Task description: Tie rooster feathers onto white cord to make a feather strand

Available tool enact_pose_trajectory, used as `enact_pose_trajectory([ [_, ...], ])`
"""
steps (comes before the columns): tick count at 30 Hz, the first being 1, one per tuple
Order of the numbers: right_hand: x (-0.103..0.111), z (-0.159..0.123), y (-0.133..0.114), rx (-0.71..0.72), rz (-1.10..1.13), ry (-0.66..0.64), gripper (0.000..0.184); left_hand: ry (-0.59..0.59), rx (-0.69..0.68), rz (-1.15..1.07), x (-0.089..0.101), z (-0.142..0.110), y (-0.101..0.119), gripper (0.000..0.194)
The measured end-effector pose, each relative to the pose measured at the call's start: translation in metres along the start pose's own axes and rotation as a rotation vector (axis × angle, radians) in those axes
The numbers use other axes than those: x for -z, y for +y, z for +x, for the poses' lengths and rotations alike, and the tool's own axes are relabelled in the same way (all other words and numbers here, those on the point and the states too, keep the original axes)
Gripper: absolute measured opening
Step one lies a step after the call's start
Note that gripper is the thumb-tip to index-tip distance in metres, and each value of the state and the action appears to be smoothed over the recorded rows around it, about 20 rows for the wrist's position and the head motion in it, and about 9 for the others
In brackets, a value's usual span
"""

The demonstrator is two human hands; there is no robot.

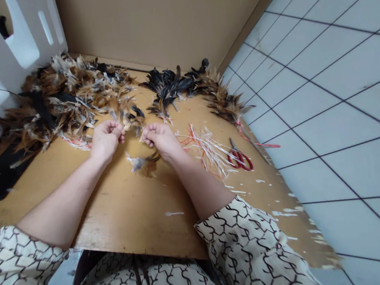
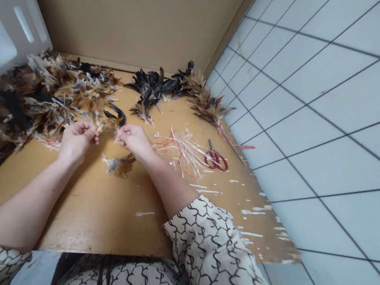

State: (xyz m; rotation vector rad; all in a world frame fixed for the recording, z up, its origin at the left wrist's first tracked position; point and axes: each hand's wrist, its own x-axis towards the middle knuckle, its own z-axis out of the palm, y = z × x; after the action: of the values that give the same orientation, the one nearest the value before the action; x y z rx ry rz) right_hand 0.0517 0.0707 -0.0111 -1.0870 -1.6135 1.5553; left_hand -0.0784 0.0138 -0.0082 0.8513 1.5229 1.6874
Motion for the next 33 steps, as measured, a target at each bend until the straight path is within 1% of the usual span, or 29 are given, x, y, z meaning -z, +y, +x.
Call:
enact_pose_trajectory([
  [1, -0.003, -0.001, 0.0, -0.028, 0.1, -0.026, 0.015, -0.006, 0.003, 0.0, -0.001, -0.001, 0.0, 0.018],
  [3, -0.009, -0.004, 0.0, -0.059, 0.232, -0.06, 0.015, -0.026, 0.002, 0.014, -0.002, -0.003, -0.002, 0.017],
  [6, -0.017, -0.005, 0.002, -0.046, 0.301, -0.074, 0.019, -0.068, -0.015, 0.051, -0.003, -0.005, -0.004, 0.015],
  [10, -0.019, -0.005, 0.004, -0.032, 0.309, -0.049, 0.017, -0.101, -0.034, 0.101, -0.005, -0.007, -0.005, 0.015],
  [15, -0.019, -0.005, 0.004, -0.03, 0.335, 0.003, 0.015, -0.101, -0.007, 0.115, -0.006, -0.01, -0.002, 0.018],
  [18, -0.019, -0.005, 0.005, -0.025, 0.335, 0.011, 0.014, -0.108, -0.014, 0.115, -0.006, -0.009, -0.003, 0.018],
  [20, -0.019, -0.006, 0.006, -0.017, 0.352, -0.003, 0.013, -0.111, -0.025, 0.121, -0.006, -0.008, -0.003, 0.017],
  [23, -0.02, -0.008, 0.006, 0.002, 0.359, -0.067, 0.012, -0.105, -0.035, 0.124, -0.005, -0.008, -0.004, 0.016],
  [26, -0.02, -0.01, 0.005, 0.022, 0.322, -0.108, 0.016, -0.104, -0.049, 0.138, -0.006, -0.007, -0.005, 0.016],
  [31, -0.022, -0.011, 0.004, 0.046, 0.242, -0.033, 0.016, -0.112, -0.109, 0.177, -0.006, -0.008, -0.01, 0.014],
  [33, -0.022, -0.01, 0.005, 0.047, 0.228, 0.002, 0.017, -0.135, -0.103, 0.183, -0.006, -0.009, -0.011, 0.013],
])
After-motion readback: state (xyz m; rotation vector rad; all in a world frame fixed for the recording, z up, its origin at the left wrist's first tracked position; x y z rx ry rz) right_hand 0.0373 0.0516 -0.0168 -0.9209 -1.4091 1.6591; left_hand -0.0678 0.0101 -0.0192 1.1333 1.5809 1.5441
